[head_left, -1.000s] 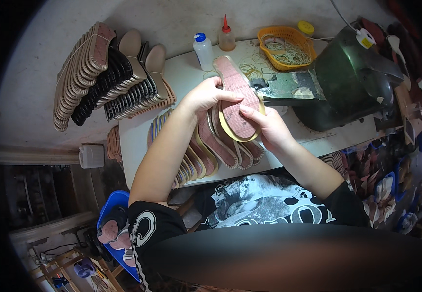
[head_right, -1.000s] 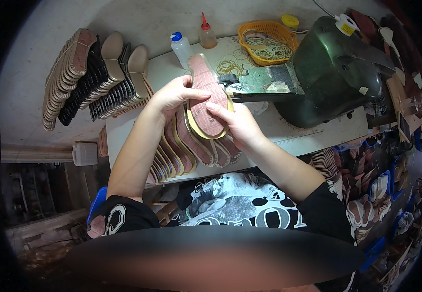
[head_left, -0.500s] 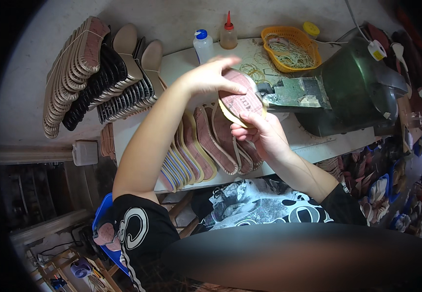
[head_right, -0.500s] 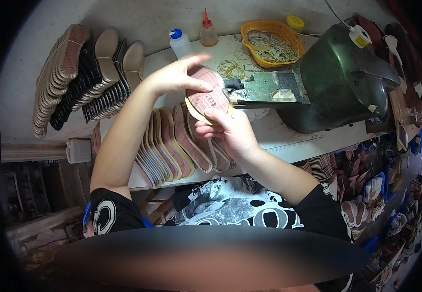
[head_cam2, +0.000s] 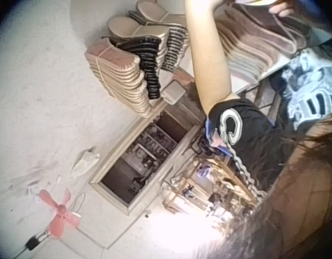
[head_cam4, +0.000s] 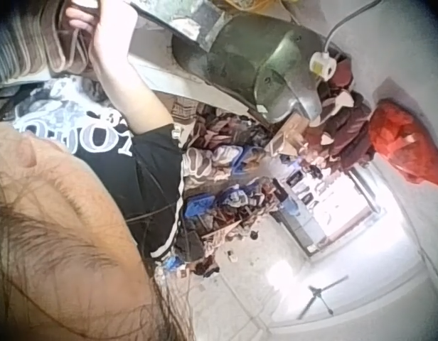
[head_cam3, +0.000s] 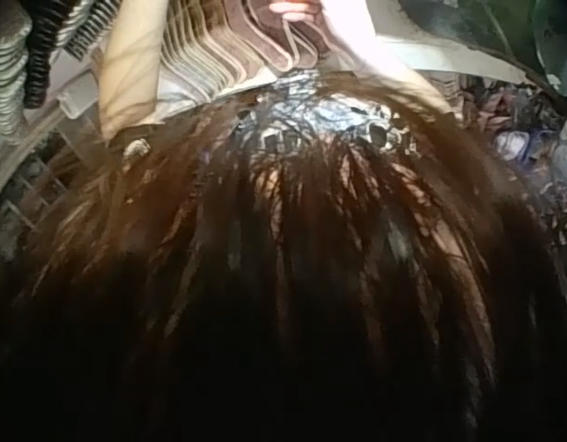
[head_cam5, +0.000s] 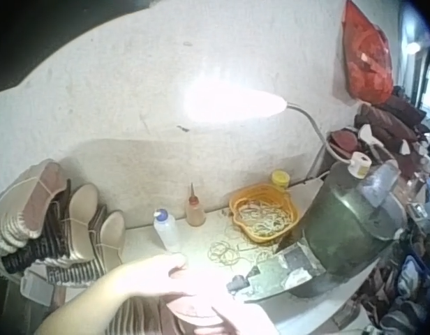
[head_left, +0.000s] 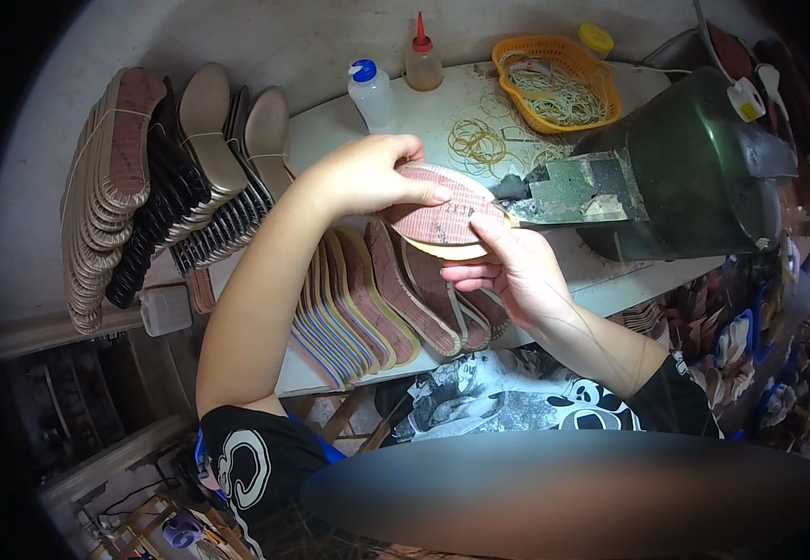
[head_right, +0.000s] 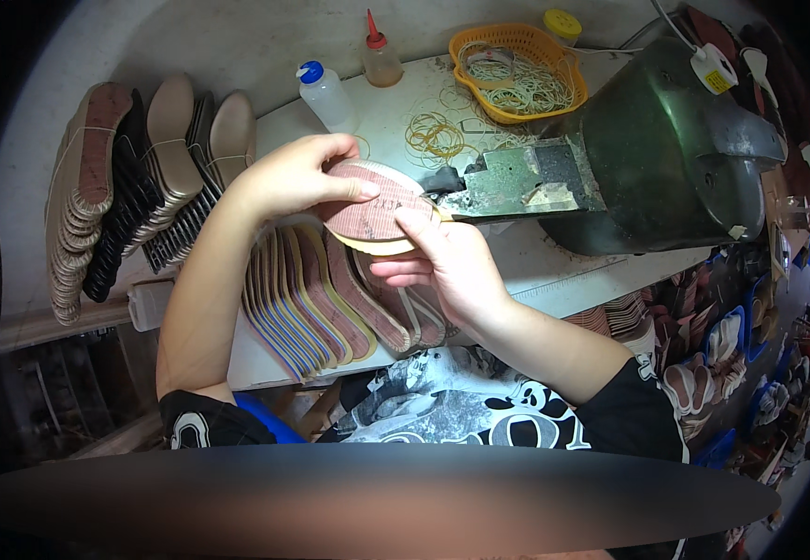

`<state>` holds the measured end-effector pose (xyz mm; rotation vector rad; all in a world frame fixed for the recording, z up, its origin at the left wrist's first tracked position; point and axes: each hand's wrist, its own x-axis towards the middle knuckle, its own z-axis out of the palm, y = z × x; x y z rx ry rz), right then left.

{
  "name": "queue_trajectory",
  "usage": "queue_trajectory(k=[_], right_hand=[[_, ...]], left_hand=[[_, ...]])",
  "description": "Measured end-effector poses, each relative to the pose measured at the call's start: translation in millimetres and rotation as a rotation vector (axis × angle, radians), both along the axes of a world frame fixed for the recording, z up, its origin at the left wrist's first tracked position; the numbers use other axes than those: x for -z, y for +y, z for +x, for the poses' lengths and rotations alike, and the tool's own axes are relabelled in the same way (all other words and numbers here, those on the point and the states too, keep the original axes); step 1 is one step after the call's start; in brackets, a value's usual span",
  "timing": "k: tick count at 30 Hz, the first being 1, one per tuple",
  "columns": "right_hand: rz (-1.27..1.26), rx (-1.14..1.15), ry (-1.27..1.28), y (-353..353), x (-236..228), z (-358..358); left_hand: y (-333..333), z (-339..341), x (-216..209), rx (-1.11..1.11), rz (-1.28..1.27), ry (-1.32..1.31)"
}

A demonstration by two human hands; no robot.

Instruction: Applying adhesive and assembling layers of shoe insoles in a workshop setting.

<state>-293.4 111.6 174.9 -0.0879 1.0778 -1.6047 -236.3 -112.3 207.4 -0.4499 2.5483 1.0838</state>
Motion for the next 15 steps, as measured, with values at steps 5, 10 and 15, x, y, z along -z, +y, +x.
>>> queue_trajectory(k=[5,10,15], right_hand=[[-0.015,-0.064,-0.006,2.4,2.4,-3.8],[0.05,-0.067,0.072,5.5,4.2,-2.6],[-0.007,-0.156,0.134,14.5,7.9,-3.8]], left_hand=[[15.5,23.0,2.6,-0.128,-0.066,0.097],[30.0,25.2,-5.8,-0.082,0.105,-0.1],[53.2,32.8,-10.6,-0.233,0.237,-0.154]])
